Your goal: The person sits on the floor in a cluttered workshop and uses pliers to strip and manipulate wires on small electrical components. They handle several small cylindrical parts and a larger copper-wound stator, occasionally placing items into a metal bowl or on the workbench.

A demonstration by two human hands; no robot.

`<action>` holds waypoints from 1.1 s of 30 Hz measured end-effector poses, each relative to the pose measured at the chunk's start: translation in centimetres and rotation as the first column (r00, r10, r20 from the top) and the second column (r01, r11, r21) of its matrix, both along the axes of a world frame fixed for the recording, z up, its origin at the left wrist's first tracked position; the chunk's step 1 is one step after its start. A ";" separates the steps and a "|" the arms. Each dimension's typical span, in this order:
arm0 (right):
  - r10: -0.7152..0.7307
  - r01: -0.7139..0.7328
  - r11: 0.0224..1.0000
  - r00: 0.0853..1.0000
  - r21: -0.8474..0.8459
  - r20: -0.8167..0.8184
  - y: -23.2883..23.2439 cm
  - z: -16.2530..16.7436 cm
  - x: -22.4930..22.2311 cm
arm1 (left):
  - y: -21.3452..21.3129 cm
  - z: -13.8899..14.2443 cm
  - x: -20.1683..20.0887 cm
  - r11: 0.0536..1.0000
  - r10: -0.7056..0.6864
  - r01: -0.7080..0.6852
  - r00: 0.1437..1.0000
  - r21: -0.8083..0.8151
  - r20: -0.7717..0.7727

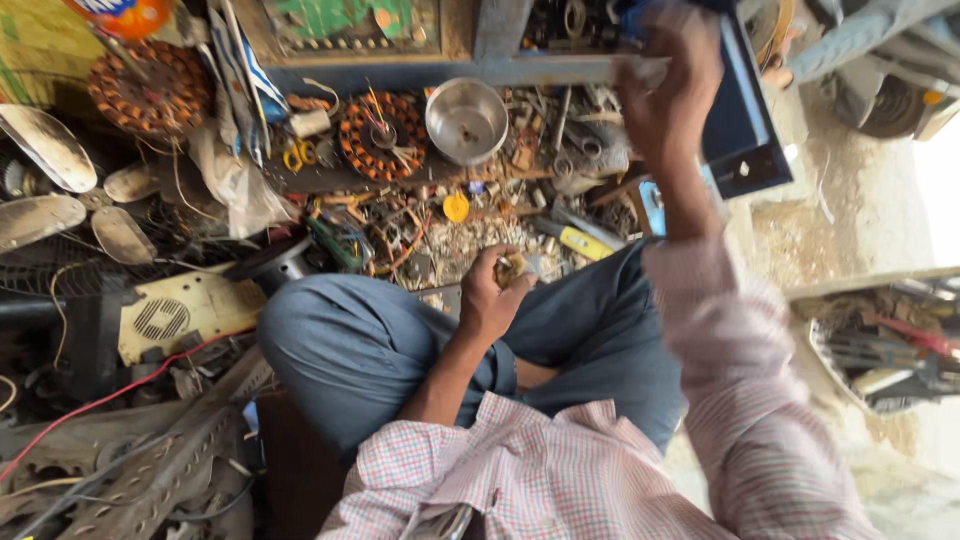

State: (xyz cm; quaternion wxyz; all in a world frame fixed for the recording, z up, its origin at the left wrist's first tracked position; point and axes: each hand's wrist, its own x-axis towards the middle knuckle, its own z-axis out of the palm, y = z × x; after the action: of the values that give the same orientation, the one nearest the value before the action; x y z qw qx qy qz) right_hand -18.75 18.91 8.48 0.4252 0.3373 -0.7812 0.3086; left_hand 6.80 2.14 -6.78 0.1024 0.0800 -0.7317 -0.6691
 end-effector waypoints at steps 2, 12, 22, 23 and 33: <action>0.230 -0.067 0.965 0.672 -0.252 0.704 -0.3 -3.6 6.6 | -0.1 1.1 0.0 0.996 -0.006 0.003 1.000 -0.089 -0.028; 0.519 -0.386 0.845 0.426 -0.370 0.741 -0.8 -10.3 17.5 | -1.9 6.6 -1.7 0.736 -0.179 0.174 0.982 -0.654 0.061; 0.375 -0.095 0.919 0.513 -0.383 0.773 2.2 -13.1 17.4 | -0.1 3.4 -4.3 0.875 -0.408 0.390 0.913 0.287 0.007; 0.399 -0.067 0.907 0.449 -0.415 0.800 2.1 -13.0 17.4 | -0.3 2.5 -4.2 0.808 -0.433 0.374 0.901 0.455 0.029; -0.037 0.009 0.996 0.939 0.085 0.342 3.8 -7.0 8.6 | -2.2 2.7 -4.7 0.728 -0.270 0.154 0.960 0.668 0.074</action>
State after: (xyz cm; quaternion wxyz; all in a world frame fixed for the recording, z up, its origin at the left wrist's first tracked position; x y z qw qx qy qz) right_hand -10.17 22.71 1.43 0.2716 0.2864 -0.8593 0.3252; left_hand 2.08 -0.10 -4.03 -0.0708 0.0819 -0.4605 -0.8811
